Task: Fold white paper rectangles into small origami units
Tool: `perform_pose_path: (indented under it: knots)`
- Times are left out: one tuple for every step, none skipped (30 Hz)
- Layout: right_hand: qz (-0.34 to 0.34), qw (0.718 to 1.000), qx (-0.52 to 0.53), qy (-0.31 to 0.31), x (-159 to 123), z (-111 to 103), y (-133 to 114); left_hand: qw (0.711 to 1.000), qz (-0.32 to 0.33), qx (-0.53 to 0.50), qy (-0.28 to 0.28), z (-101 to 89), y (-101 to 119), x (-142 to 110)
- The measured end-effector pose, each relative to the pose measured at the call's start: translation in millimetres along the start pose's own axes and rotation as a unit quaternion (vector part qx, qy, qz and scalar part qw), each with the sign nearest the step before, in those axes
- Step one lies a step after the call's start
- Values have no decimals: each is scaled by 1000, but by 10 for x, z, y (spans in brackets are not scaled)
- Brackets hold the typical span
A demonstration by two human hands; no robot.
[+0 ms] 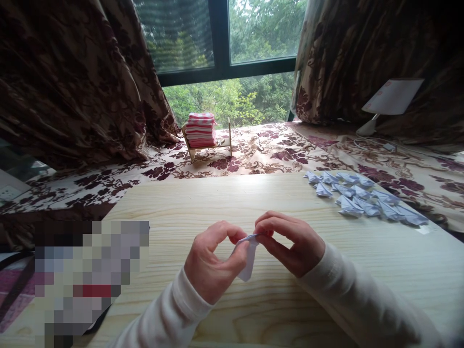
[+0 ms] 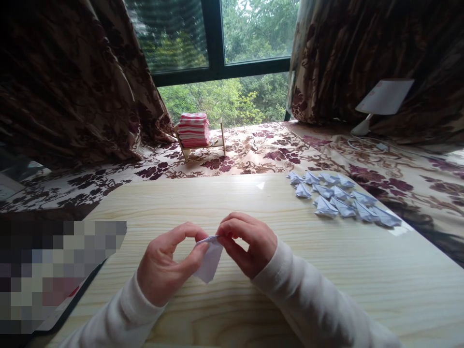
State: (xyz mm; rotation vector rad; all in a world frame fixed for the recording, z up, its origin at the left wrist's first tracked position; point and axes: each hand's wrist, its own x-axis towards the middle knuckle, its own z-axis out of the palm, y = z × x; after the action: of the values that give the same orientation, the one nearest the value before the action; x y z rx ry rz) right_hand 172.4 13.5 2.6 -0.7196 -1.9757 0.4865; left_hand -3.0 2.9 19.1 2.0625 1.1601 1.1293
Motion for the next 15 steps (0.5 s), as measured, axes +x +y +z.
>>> perform_pose_path:
  knots:
    - [-5, 1000, 1, 0, 6, 0, -4, 1000, -3, -5, -8, 4, -2, 1]
    - [-9, 1000, 4, -1, 10, 1, -5, 1000, -2, -13, -14, 7, -5, 4]
    - [-11, 1000, 6, -1, 12, 4, -4, 1000, 5, -24, -16, 10, -9, 7]
    - [-13, 1000, 7, -1, 13, 6, -3, 999, 16, -34, -13, 11, -13, 12]
    - [-14, 1000, 7, -1, 12, 8, -1, 999, 28, -40, -8, 10, -15, 16]
    - [-12, 1000, 8, 0, 10, 10, 1, 998, 37, -44, -4, 8, -16, 19]
    - [-10, 1000, 9, 0, 8, 11, 1, 998, 43, -45, -1, 4, -15, 20]
    - [-6, 1000, 13, 0, 6, 12, 1, 998, 46, -47, -1, -1, -11, 20]
    - [-1, 1000, 19, -1, 4, 14, 1, 998, 48, -51, -2, -6, -6, 17]
    - [6, 1000, 29, -1, 2, 15, 1, 997, 46, -58, -4, -11, 0, 13]
    - [13, 999, 42, -2, 0, 17, 1, 997, 43, -69, -4, -14, 5, 7]
    - [18, 998, 57, -1, -1, 19, 3, 996, 38, -79, -4, -14, 9, 0]
    - [21, 997, 72, 0, -2, 20, 6, 996, 30, -88, -3, -13, 10, -7]
    - [26, 996, 87, 3, -2, 20, 10, 995, 17, -96, -1, -10, 8, -14]
    - [36, 994, 99, 3, -2, 19, 15, 995, -1, -103, 1, -6, 4, -20]
